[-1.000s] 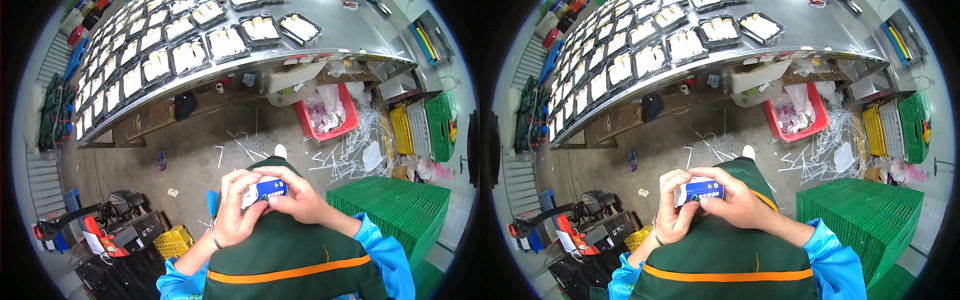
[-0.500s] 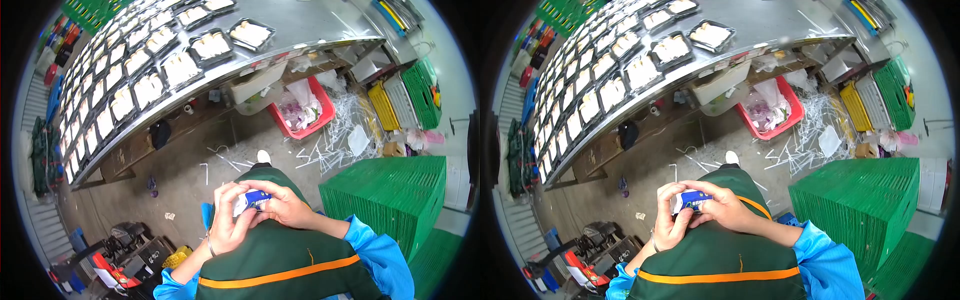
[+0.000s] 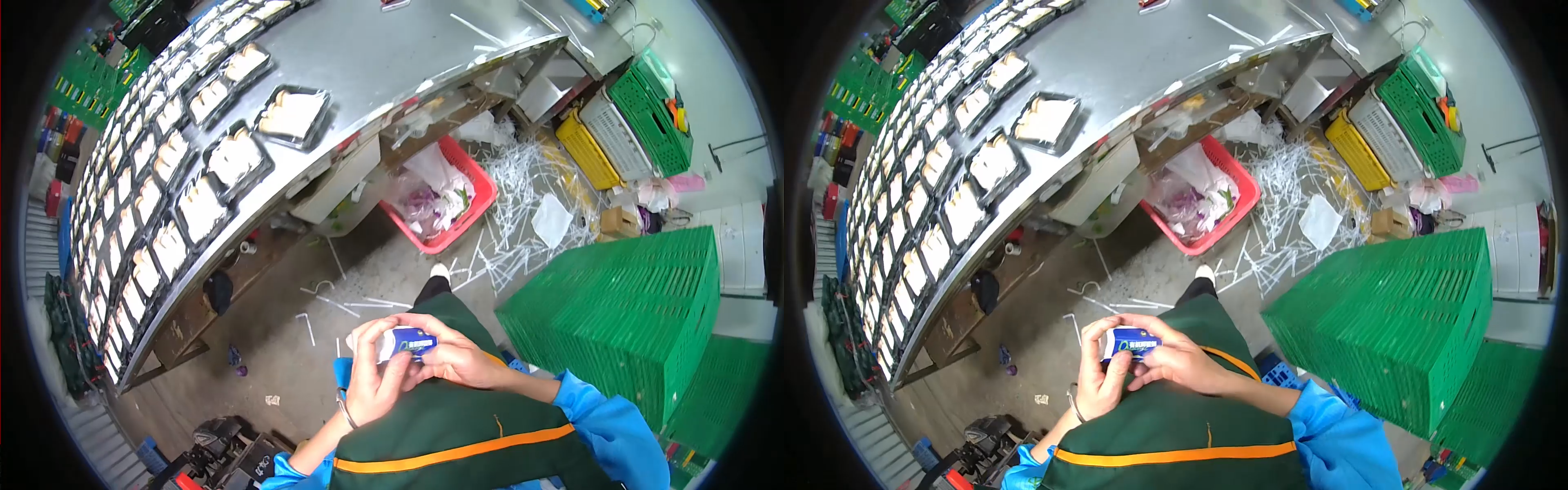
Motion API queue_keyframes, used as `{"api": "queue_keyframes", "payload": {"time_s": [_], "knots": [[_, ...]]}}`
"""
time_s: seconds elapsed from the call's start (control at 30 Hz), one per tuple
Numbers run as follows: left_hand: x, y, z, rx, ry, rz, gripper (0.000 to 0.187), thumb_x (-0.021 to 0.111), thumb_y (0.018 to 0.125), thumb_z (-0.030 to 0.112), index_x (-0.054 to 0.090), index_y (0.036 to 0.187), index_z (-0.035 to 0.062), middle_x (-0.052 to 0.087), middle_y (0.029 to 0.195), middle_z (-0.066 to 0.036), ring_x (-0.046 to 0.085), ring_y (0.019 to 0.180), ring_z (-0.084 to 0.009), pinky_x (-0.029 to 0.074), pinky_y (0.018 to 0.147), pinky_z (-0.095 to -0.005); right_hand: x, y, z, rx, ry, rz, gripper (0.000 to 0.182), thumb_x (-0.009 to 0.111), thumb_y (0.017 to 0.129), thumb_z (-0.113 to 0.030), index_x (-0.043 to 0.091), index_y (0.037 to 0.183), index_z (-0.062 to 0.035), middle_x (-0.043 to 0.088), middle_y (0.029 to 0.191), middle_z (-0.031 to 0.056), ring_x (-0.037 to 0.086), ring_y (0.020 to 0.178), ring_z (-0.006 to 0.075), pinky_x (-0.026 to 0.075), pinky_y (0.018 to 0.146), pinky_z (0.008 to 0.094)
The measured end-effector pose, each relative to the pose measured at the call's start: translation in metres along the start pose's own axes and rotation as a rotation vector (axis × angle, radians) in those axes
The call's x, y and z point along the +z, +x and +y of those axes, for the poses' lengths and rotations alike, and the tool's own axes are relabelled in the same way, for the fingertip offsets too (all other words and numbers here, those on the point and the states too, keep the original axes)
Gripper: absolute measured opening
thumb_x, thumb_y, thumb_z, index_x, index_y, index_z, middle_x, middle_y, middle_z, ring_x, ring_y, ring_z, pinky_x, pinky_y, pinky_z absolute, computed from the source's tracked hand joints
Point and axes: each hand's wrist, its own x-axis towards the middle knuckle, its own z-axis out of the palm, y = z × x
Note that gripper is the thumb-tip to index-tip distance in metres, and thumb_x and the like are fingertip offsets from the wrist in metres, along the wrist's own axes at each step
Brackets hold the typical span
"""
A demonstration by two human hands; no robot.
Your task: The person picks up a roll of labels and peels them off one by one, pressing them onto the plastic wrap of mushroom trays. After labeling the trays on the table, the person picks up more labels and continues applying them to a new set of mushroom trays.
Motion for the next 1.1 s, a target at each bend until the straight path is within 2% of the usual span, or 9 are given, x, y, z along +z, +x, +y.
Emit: {"api": "queue_keyframes", "payload": {"time_s": [0.2,0.6,0.73,0.8,0.83,0.87,0.9,1.0,1.1], "knots": [[0.041,0.056,0.021,-0.069,-0.061,0.087,0.044,0.056,0.081,0.008,0.039,0.121,0.0017,0.041,0.116,-0.017,0.042,0.107,-0.0280,0.034,0.093,-0.0354,-0.024,-0.002,-0.067,0.017,-0.136,0.069,0.041,0.039,0.091,-0.007,0.032,0.131,-0.0023,0.049,0.117,0.0130,0.055,0.101,0.0215,0.051,0.081,0.0359],[0.032,0.107,0.024,0.118,-0.087,-0.057,0.042,0.057,0.083,0.012,0.041,0.121,0.0023,0.040,0.116,-0.016,0.043,0.107,-0.0273,0.036,0.090,-0.0333,-0.018,0.006,-0.084,-0.245,0.016,0.118,0.044,0.032,0.084,0.003,0.036,0.128,-0.0013,0.051,0.112,0.0137,0.058,0.095,0.0229,0.054,0.073,0.0380],[0.037,0.119,0.021,0.139,-0.123,-0.084,0.042,0.057,0.084,0.012,0.040,0.122,0.0026,0.039,0.116,-0.016,0.042,0.108,-0.0257,0.036,0.091,-0.0328,-0.023,0.007,-0.082,-0.340,-0.047,0.204,0.053,0.036,0.076,0.008,0.035,0.128,-0.0004,0.051,0.110,0.0141,0.057,0.095,0.0235,0.054,0.074,0.0373],[0.042,0.122,0.017,0.104,-0.144,-0.079,0.041,0.054,0.086,0.011,0.038,0.123,0.0027,0.038,0.116,-0.013,0.050,0.097,-0.0216,0.043,0.082,-0.0306,-0.025,0.008,-0.088,-0.344,-0.014,0.197,0.057,0.036,0.072,0.009,0.035,0.128,-0.0019,0.050,0.109,0.0132,0.056,0.094,0.0224,0.054,0.076,0.0375],[0.043,0.122,0.025,-0.071,-0.487,-0.079,0.041,0.051,0.088,0.009,0.035,0.125,0.0024,0.035,0.115,-0.011,0.055,0.079,-0.0162,0.047,0.068,-0.0269,-0.023,0.007,-0.094,-0.326,0.032,0.118,0.056,0.037,0.073,0.009,0.036,0.128,-0.0032,0.050,0.108,0.0124,0.055,0.093,0.0213,0.053,0.076,0.0377],[0.042,0.124,0.023,-0.134,-0.604,-0.082,0.040,0.048,0.090,0.008,0.034,0.126,0.0020,0.034,0.115,-0.009,0.056,0.067,-0.0133,0.048,0.059,-0.0244,-0.019,0.005,-0.099,-0.303,0.084,0.040,0.055,0.038,0.075,0.009,0.036,0.128,-0.0045,0.050,0.108,0.0116,0.055,0.092,0.0202,0.053,0.076,0.0378],[0.039,0.126,0.024,-0.142,-0.604,-0.064,0.040,0.048,0.090,0.008,0.034,0.126,0.0019,0.034,0.114,-0.009,0.056,0.069,-0.0138,0.048,0.060,-0.0249,-0.011,0.007,-0.108,-0.239,0.187,0.132,0.054,0.043,0.077,0.008,0.033,0.128,-0.0053,0.050,0.108,0.0152,0.058,0.078,0.0227,0.054,0.068,0.0410],[0.036,0.128,0.020,-0.123,-0.602,0.007,0.040,0.049,0.089,0.009,0.034,0.126,0.0018,0.035,0.116,-0.009,0.056,0.076,-0.0149,0.048,0.063,-0.0252,-0.011,0.021,-0.114,-0.205,-0.076,0.181,0.045,0.042,0.080,0.005,0.038,0.124,-0.0060,0.051,0.106,0.0095,0.056,0.082,0.0174,0.055,0.070,0.0375],[0.032,0.131,0.007,-0.006,-0.309,0.076,0.041,0.051,0.089,0.010,0.035,0.126,0.0020,0.036,0.119,-0.011,0.054,0.083,-0.0150,0.048,0.065,-0.0252,-0.013,0.037,-0.119,-0.203,-0.132,0.166,0.046,0.038,0.077,0.009,0.040,0.120,-0.0045,0.050,0.107,0.0098,0.056,0.080,0.0175,0.055,0.068,0.0368]]}}
